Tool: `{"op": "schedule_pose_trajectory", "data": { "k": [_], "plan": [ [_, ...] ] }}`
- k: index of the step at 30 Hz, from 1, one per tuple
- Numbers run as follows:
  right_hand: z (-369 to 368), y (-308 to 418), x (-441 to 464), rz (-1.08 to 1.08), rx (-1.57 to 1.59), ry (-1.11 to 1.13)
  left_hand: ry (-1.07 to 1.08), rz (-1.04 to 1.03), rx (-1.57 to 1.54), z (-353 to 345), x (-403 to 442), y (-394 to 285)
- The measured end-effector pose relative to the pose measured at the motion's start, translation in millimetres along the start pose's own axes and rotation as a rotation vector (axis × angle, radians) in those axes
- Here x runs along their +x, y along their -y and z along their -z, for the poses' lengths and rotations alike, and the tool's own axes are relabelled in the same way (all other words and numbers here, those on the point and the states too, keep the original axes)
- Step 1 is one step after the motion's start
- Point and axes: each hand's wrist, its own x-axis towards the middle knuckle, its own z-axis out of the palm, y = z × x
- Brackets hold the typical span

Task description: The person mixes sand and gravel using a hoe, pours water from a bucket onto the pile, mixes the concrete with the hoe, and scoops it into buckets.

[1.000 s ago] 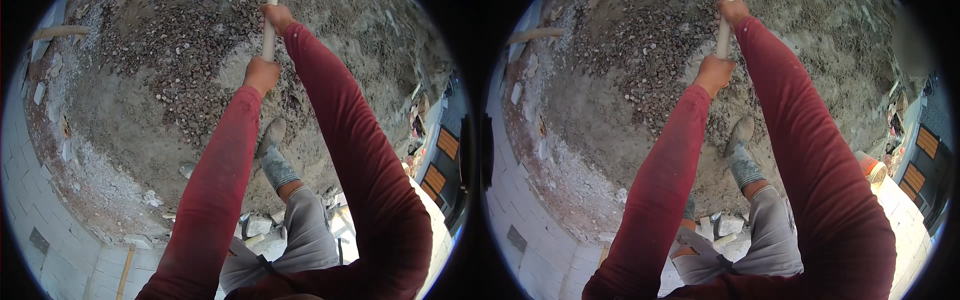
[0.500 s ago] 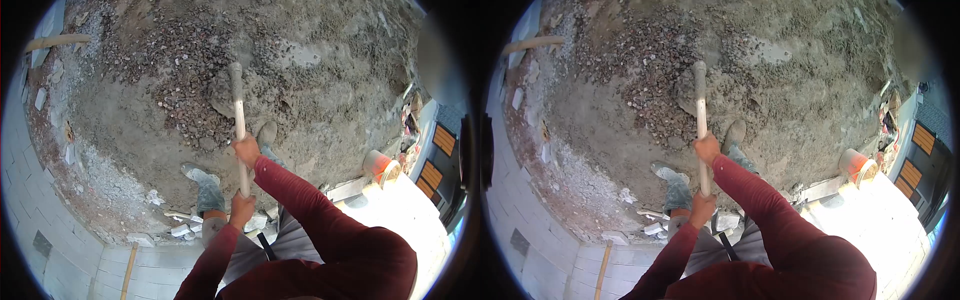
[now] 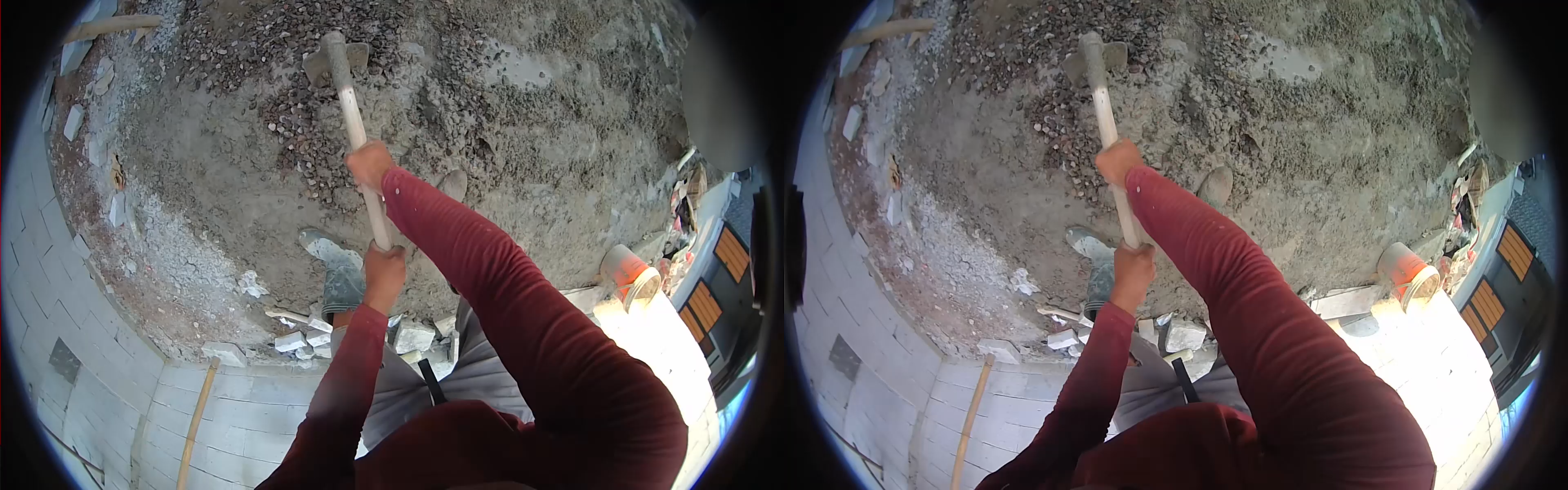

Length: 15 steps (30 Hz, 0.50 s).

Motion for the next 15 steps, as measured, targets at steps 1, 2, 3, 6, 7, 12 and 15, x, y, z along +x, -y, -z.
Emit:
{"op": "schedule_pose_trajectory", "data": {
  "k": [1, 2, 3, 6, 7, 12, 15],
  "plan": [
    [-2, -8, -37, -0.046, -0.083, 0.014, 0.062, 0.08, -0.074, 8, -35, 20],
    [-19, -40, -41, 0.018, -0.233, -0.055, 0.122, 0.121, -0.156, 12, -53, 28],
    [-37, -66, -50, 0.067, -0.31, -0.082, 0.145, 0.174, -0.219, 16, -63, 38],
    [-38, -76, -138, -0.178, -0.069, 0.139, 0.271, 0.331, -0.378, 46, -110, 90],
    [-51, -137, -144, -0.117, -0.153, 0.097, 0.353, 0.354, -0.475, 55, -120, 100],
    [12, -213, -253, -0.066, -0.555, 0.176, 0.034, 0.242, -0.48, 91, 2, 117],
    [-1, -236, -270, -0.118, -0.559, 0.155, 0.032, 0.388, -0.637, 43, 79, 84]
  ]
}}
